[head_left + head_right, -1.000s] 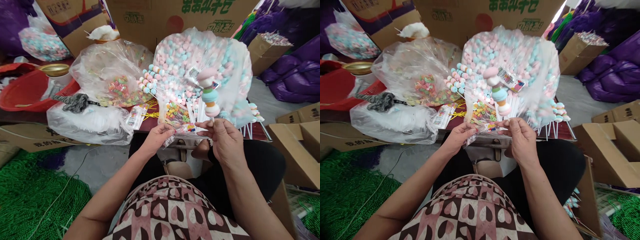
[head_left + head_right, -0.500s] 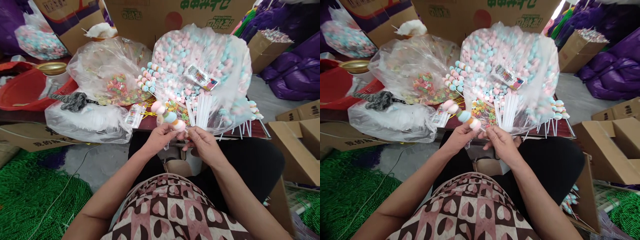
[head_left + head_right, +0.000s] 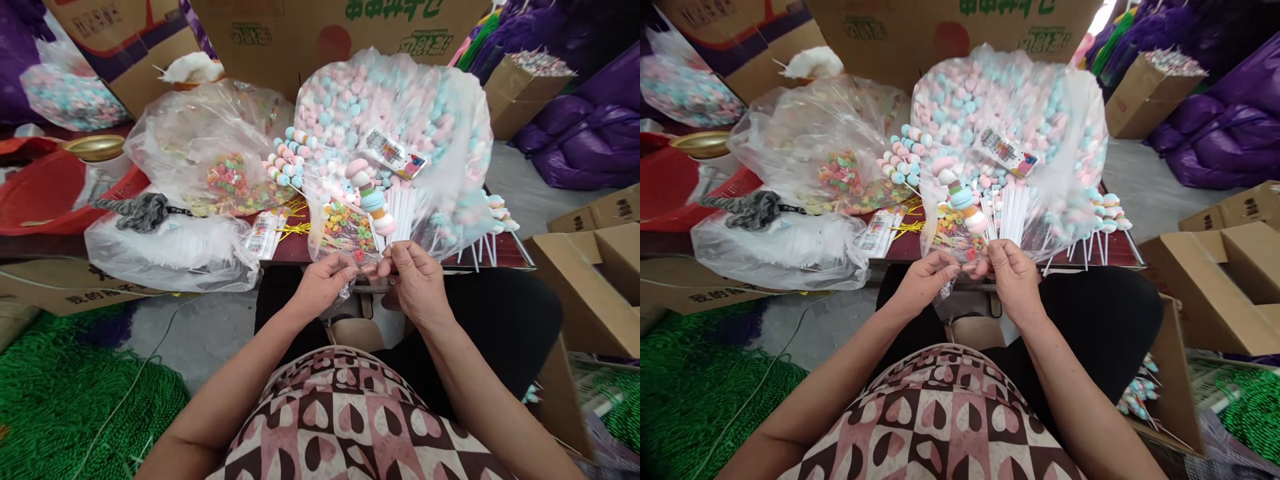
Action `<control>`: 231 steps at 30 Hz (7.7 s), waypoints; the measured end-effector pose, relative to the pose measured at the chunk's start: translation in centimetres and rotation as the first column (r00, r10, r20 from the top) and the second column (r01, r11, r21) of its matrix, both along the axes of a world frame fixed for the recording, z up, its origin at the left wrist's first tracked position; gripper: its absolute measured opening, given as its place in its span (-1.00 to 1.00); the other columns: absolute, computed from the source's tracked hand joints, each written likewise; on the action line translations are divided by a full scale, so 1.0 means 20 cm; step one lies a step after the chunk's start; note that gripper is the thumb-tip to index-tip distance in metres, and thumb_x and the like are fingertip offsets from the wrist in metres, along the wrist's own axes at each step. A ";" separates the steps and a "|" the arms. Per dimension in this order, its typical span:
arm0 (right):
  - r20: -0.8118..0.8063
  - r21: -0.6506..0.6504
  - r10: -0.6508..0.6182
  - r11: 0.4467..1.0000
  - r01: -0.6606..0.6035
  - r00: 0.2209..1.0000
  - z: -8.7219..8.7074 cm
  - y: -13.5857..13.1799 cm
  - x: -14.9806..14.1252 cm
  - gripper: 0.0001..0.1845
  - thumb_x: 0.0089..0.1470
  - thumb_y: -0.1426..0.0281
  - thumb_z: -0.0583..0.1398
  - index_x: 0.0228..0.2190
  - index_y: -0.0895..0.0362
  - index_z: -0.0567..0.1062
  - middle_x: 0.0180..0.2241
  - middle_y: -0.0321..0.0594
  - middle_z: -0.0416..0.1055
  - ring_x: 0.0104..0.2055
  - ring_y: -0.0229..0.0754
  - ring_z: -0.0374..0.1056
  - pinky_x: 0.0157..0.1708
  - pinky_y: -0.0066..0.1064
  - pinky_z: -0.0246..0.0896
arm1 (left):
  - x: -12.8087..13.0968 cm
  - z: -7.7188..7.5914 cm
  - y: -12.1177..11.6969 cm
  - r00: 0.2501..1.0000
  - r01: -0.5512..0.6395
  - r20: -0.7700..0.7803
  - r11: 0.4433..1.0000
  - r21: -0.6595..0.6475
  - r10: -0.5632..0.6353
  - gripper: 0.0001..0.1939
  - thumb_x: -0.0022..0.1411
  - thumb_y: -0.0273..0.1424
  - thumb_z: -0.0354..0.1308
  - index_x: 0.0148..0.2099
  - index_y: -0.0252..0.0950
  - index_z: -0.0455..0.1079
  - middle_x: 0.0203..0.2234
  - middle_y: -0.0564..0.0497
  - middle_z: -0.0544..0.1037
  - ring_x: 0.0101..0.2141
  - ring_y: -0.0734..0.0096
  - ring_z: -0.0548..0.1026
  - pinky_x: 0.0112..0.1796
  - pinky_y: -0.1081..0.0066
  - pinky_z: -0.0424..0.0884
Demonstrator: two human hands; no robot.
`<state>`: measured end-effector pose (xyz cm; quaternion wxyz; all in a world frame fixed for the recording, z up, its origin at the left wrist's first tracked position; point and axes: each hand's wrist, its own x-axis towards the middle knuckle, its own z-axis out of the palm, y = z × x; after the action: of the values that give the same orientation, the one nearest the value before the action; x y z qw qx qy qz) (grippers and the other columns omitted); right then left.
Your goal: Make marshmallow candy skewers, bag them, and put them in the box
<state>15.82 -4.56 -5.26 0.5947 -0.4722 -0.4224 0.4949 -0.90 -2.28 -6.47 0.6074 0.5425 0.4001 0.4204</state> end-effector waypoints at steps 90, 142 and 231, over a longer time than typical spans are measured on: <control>-0.102 -0.223 0.027 0.974 -0.049 0.994 -0.09 -0.21 0.08 -0.71 -0.09 0.17 0.41 -0.42 0.14 0.59 -0.76 -0.47 0.17 -0.69 -0.40 0.07 -0.59 -0.46 0.15 | -0.03 0.22 0.05 0.906 0.010 0.420 0.991 -0.135 0.048 -0.67 0.00 -0.18 0.42 -0.26 -0.31 0.58 -0.63 0.12 0.39 -0.64 0.68 0.21 -0.59 0.54 0.13; 0.131 -0.153 -0.056 0.985 0.076 0.990 -0.14 -0.26 -0.07 -0.69 -0.02 0.20 0.35 -0.24 0.09 0.65 -0.72 -0.42 0.25 -0.67 -0.33 0.14 -0.65 -0.44 0.10 | 0.10 0.13 -0.07 0.831 -0.046 0.526 0.965 -0.259 0.181 -0.53 0.09 -0.15 0.33 -0.01 -0.23 0.35 -0.38 0.05 0.54 -0.31 0.42 0.50 -0.23 0.37 0.37; 0.152 -0.210 0.110 0.975 -0.076 0.982 -0.19 -0.22 -0.13 -0.55 0.16 0.02 0.16 -0.25 0.16 0.56 -0.80 -0.56 0.01 -0.74 -0.37 -0.08 -0.61 -0.43 0.08 | 0.16 0.03 -0.06 0.867 -0.065 0.447 0.939 -0.338 0.221 -0.73 0.19 -0.22 0.24 -0.15 -0.27 0.37 -0.39 0.05 0.54 -0.34 0.47 0.55 -0.24 0.45 0.42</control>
<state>13.20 -8.95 -8.96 0.4830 -0.5489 -0.4383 0.5228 2.35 -3.46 -5.96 0.7319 0.2874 0.3383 0.5170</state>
